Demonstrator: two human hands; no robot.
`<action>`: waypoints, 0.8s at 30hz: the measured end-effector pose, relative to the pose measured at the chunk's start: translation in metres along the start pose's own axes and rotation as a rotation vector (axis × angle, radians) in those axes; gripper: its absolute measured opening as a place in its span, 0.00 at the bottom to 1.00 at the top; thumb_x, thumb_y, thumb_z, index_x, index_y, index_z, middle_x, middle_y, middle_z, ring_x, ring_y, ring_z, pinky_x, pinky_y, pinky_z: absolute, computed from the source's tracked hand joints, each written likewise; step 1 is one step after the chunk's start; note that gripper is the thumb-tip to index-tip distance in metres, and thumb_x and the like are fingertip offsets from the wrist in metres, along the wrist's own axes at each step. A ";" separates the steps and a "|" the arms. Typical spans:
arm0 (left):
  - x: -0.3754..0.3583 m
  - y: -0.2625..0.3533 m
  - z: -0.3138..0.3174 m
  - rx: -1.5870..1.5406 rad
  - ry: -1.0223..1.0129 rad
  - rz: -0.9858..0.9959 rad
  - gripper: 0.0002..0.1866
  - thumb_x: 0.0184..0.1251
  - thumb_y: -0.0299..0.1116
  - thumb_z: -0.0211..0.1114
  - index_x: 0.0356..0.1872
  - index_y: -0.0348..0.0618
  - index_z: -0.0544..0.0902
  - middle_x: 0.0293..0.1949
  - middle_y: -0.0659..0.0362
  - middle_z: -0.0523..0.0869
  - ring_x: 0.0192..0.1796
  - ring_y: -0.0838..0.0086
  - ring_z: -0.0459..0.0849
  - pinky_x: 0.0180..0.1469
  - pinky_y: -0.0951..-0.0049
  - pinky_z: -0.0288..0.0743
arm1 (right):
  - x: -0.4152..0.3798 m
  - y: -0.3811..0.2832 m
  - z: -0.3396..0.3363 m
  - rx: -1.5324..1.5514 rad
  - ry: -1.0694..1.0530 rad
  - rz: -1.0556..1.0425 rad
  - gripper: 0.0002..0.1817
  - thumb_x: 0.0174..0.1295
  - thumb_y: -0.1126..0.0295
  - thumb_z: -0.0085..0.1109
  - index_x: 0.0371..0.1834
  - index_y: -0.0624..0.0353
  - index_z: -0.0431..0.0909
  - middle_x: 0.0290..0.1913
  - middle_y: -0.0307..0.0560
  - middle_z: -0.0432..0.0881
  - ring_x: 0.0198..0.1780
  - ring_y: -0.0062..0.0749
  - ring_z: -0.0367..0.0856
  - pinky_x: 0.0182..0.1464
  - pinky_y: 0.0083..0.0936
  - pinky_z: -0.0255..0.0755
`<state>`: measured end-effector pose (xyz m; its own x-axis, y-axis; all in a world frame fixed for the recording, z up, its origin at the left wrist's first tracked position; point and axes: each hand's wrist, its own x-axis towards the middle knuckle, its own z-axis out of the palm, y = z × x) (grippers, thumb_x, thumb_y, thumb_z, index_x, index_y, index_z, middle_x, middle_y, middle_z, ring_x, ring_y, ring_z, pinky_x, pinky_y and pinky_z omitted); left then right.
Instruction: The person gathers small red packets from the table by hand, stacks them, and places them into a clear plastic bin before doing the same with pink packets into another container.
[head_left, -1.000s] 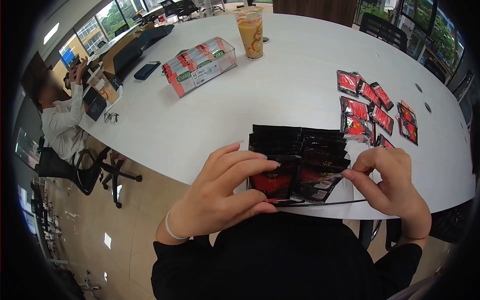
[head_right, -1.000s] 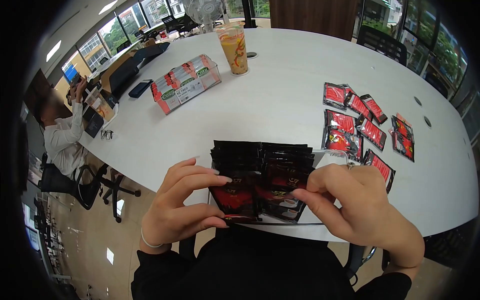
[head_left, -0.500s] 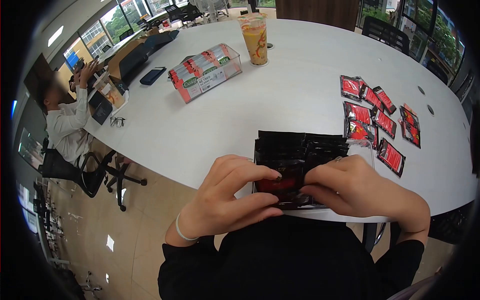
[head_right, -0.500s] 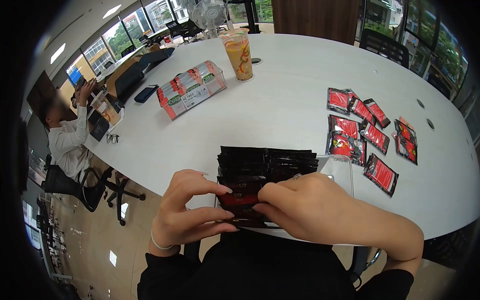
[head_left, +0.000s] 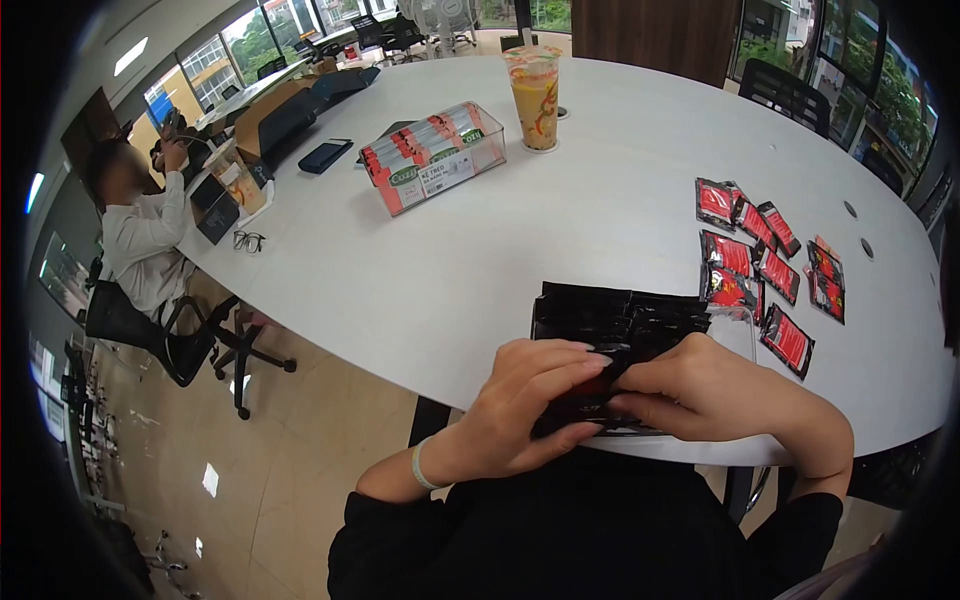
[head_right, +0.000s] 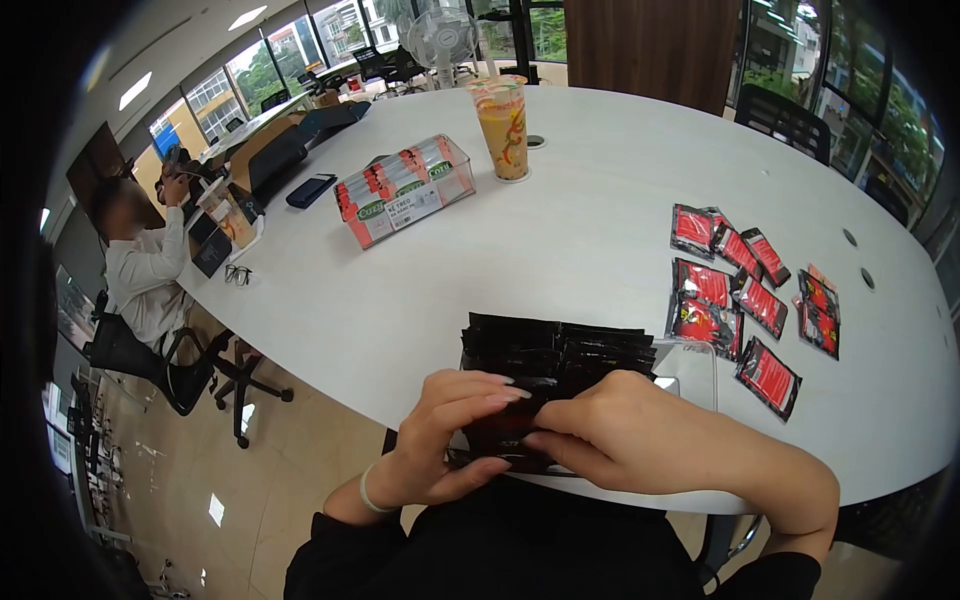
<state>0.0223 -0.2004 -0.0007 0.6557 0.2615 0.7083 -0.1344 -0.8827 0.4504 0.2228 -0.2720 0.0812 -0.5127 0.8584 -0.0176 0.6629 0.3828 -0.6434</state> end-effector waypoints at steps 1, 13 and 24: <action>-0.002 -0.001 0.004 -0.040 0.054 0.003 0.27 0.50 0.30 0.69 0.52 0.38 0.70 0.50 0.53 0.76 0.53 0.59 0.73 0.54 0.63 0.63 | -0.002 0.001 0.000 -0.027 0.019 -0.014 0.06 0.53 0.73 0.58 0.28 0.65 0.77 0.18 0.52 0.75 0.20 0.43 0.76 0.23 0.31 0.69; -0.012 -0.002 0.027 -0.141 0.270 -0.015 0.20 0.56 0.29 0.62 0.49 0.38 0.68 0.46 0.51 0.79 0.50 0.61 0.74 0.53 0.64 0.66 | 0.003 0.015 0.009 0.156 -0.173 0.091 0.18 0.50 0.74 0.53 0.47 0.65 0.75 0.22 0.54 0.77 0.24 0.41 0.78 0.29 0.30 0.70; -0.015 0.001 0.039 -0.296 0.428 -0.048 0.21 0.53 0.24 0.62 0.50 0.37 0.68 0.48 0.47 0.75 0.49 0.64 0.74 0.50 0.67 0.67 | 0.003 0.024 0.020 0.287 -0.295 0.017 0.30 0.56 0.58 0.56 0.56 0.69 0.64 0.20 0.48 0.74 0.23 0.34 0.75 0.27 0.27 0.67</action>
<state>0.0410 -0.2205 -0.0320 0.3124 0.4897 0.8140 -0.3563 -0.7340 0.5782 0.2264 -0.2674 0.0503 -0.6649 0.7132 -0.2220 0.5149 0.2223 -0.8279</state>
